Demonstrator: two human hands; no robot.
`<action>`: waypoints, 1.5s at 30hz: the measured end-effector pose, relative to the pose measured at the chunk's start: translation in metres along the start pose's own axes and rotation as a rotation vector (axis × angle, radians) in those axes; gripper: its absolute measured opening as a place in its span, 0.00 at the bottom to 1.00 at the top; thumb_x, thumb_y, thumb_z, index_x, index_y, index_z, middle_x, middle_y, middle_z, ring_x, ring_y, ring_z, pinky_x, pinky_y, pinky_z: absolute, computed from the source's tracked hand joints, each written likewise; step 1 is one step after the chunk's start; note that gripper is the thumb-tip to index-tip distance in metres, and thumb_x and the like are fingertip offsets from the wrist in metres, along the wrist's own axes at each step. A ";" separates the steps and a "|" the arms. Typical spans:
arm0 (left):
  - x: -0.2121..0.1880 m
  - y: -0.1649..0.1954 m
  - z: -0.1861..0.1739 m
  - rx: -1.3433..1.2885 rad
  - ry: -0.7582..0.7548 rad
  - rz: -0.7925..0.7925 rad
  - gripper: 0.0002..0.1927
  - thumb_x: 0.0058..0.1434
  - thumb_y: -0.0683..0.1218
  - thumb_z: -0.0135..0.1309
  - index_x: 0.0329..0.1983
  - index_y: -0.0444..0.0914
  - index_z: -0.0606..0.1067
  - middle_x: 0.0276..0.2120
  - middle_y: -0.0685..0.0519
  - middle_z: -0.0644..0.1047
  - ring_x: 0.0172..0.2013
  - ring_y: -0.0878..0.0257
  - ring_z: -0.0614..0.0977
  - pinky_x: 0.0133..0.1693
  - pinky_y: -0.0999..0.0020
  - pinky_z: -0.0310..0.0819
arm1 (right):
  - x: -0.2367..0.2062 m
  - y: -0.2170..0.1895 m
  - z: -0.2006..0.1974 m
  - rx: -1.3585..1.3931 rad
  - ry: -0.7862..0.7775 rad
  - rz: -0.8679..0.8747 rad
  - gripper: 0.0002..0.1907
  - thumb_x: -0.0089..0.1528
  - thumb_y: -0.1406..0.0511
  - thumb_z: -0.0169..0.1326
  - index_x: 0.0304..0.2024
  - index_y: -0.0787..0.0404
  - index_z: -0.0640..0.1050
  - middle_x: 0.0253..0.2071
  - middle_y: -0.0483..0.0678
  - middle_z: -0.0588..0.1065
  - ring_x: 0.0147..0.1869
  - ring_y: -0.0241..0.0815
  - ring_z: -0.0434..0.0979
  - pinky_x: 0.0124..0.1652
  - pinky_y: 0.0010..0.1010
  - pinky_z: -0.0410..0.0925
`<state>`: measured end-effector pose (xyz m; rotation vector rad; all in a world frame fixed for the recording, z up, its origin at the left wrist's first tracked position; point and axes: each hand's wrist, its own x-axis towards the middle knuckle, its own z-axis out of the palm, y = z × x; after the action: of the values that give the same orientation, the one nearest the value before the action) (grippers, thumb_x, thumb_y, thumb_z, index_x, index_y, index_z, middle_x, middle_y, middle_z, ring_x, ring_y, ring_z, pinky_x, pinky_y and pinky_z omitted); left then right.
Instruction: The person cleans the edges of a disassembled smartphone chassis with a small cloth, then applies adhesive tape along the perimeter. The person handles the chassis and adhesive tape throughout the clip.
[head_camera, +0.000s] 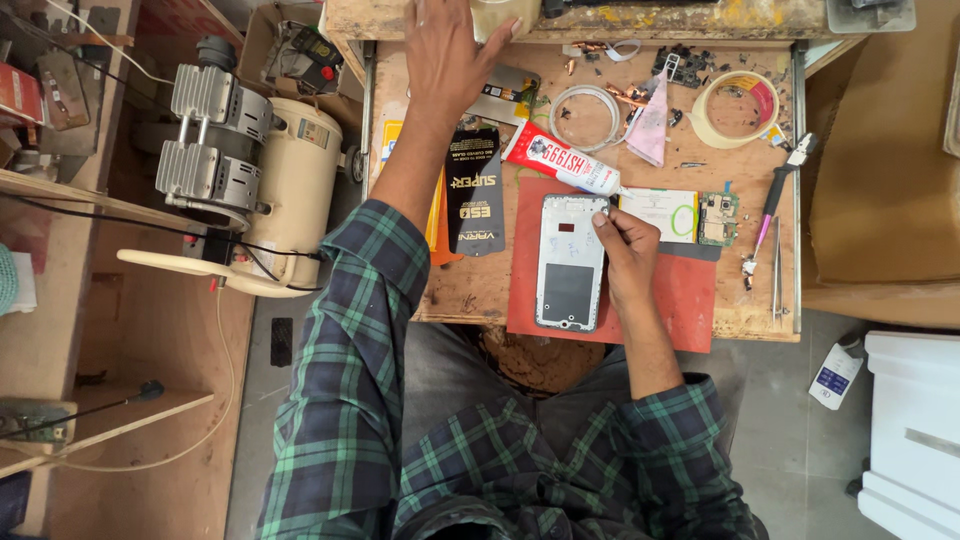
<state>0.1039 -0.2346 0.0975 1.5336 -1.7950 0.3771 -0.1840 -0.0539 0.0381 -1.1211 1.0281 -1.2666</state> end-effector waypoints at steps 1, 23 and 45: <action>0.000 0.000 0.002 0.003 -0.005 -0.015 0.32 0.66 0.64 0.60 0.51 0.31 0.72 0.44 0.37 0.76 0.48 0.39 0.76 0.56 0.41 0.62 | 0.000 0.000 0.000 0.001 -0.001 0.000 0.10 0.69 0.68 0.56 0.34 0.68 0.79 0.29 0.34 0.71 0.33 0.23 0.61 0.35 0.20 0.58; -0.008 0.000 0.007 -0.290 0.025 -0.141 0.37 0.64 0.60 0.66 0.64 0.34 0.64 0.58 0.38 0.71 0.60 0.38 0.70 0.66 0.39 0.54 | 0.002 0.004 -0.001 -0.020 -0.003 -0.022 0.10 0.69 0.68 0.56 0.33 0.68 0.79 0.29 0.34 0.71 0.33 0.23 0.62 0.34 0.20 0.58; -0.009 -0.002 0.008 -0.237 -0.057 -0.109 0.42 0.61 0.64 0.68 0.66 0.37 0.63 0.60 0.39 0.68 0.61 0.40 0.69 0.66 0.34 0.51 | 0.001 -0.001 0.002 -0.024 -0.008 -0.036 0.11 0.69 0.68 0.56 0.33 0.68 0.78 0.29 0.35 0.71 0.33 0.24 0.61 0.35 0.20 0.57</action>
<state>0.1034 -0.2332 0.0854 1.4785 -1.7216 0.0650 -0.1826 -0.0552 0.0392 -1.1666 1.0239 -1.2799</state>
